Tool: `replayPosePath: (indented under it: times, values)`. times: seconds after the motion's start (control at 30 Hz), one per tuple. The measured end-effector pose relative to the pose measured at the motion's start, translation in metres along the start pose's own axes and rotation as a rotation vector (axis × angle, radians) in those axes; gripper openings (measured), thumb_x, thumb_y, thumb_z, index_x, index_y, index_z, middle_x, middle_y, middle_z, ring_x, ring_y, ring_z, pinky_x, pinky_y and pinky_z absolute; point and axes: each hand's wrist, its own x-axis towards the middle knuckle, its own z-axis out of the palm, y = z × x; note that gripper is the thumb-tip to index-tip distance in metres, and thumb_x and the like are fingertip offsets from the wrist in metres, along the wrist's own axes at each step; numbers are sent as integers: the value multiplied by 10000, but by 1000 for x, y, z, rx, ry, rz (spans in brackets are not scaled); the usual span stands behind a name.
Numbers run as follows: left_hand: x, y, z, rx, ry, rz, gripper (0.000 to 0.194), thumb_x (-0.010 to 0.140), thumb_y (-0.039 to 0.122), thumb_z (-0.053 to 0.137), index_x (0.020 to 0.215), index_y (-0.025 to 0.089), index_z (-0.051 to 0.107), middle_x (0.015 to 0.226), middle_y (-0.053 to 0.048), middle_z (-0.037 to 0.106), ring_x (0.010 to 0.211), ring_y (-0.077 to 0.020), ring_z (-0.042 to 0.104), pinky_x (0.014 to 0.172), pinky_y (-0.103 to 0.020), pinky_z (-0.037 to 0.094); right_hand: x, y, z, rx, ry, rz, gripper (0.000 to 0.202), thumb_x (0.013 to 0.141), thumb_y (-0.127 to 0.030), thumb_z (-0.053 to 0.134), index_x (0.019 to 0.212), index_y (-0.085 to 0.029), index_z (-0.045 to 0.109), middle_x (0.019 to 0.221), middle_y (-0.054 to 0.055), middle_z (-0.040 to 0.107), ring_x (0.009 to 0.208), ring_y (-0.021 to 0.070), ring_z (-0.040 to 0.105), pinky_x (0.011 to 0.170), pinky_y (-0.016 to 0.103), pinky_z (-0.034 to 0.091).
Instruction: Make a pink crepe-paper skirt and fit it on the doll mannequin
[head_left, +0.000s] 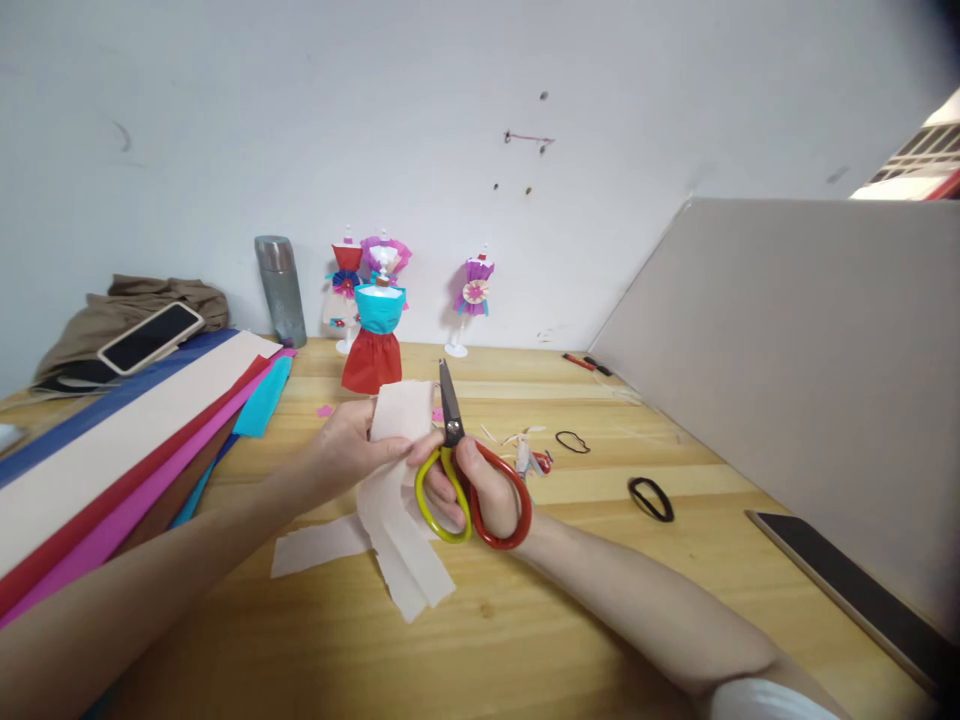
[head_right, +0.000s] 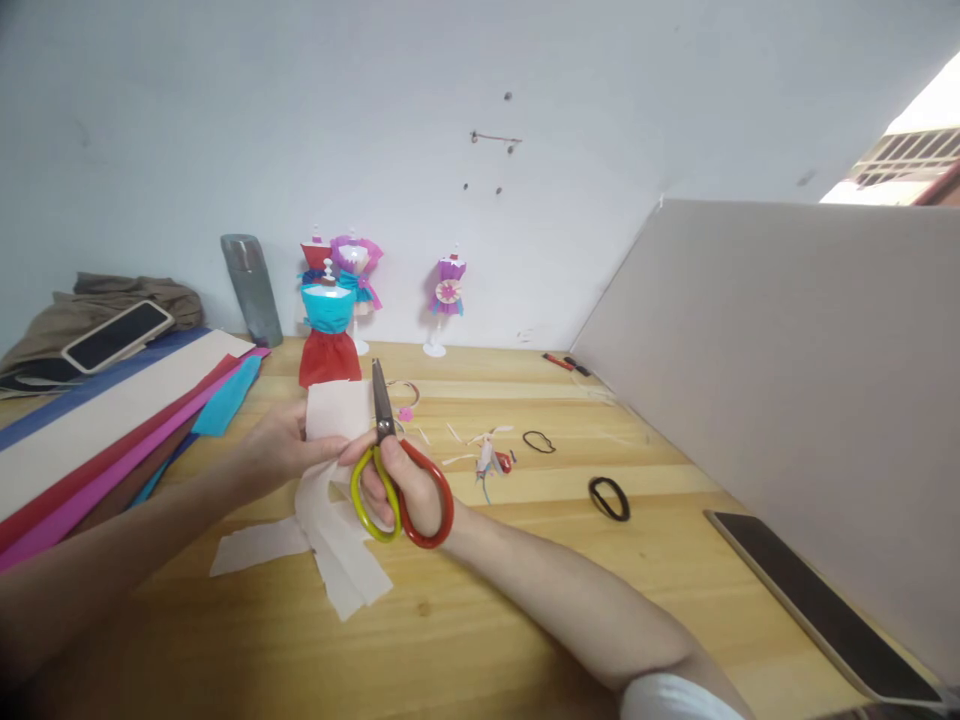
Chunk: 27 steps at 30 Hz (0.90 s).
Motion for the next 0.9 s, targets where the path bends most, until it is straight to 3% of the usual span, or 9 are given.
replayPosePath:
  times: [0.07,0.17,0.3,0.43,0.53,0.63,0.77,0.9]
  values:
    - [1,0,-1,-3,44,-13,162,670,292,673,734,144,690,754,-53,734,709,-214,666,605,-281,527,-1,-6,-3,-40,-29,18,563,885,-678,491,945,-137,635,526,-88,383,328,38,297,351,191,274]
    - [3,-1,-3,-27,115,-17,166,649,295,688,724,146,687,739,-53,735,689,-216,669,592,-283,530,-2,-16,-7,-246,-240,49,553,893,-652,501,960,-132,677,504,-80,383,364,52,323,394,206,281]
    - [6,-3,-7,-44,185,-26,203,615,307,718,748,154,700,781,-74,755,745,-268,701,605,-325,559,-3,-23,-4,-689,-563,-4,463,824,-578,648,915,-130,722,637,-3,573,539,94,461,523,239,353]
    - [8,-4,-10,-66,217,-24,232,590,317,737,754,157,704,814,-78,769,803,-294,721,663,-362,585,-9,-22,12,-1088,-755,-24,436,827,-575,628,896,-156,728,747,54,702,649,150,573,605,265,415]
    - [8,-4,-12,-106,212,-26,251,574,320,761,753,153,705,816,-79,774,825,-303,726,678,-365,591,-14,-23,21,-1450,-815,10,343,816,-472,652,951,-166,726,757,64,717,640,177,592,582,286,383]
    - [8,-5,-14,-180,205,-51,318,576,335,796,811,136,714,867,-103,780,845,-307,727,699,-368,592,-16,-24,25,-1639,-834,63,358,783,-429,668,999,-145,691,764,77,712,620,182,594,551,287,341]
    - [9,-11,-13,-352,195,-64,421,599,384,822,915,130,707,943,-119,777,864,-298,728,724,-375,596,-17,-22,26,-1700,-824,94,442,732,-454,694,1032,-135,633,786,83,708,607,178,586,521,281,298]
    - [6,-7,-11,-479,247,-84,478,597,366,840,988,138,685,1004,-107,768,913,-285,721,771,-385,602,-21,-19,25,-1671,-869,101,403,733,-398,687,1027,-134,612,825,81,697,627,180,581,516,286,307]
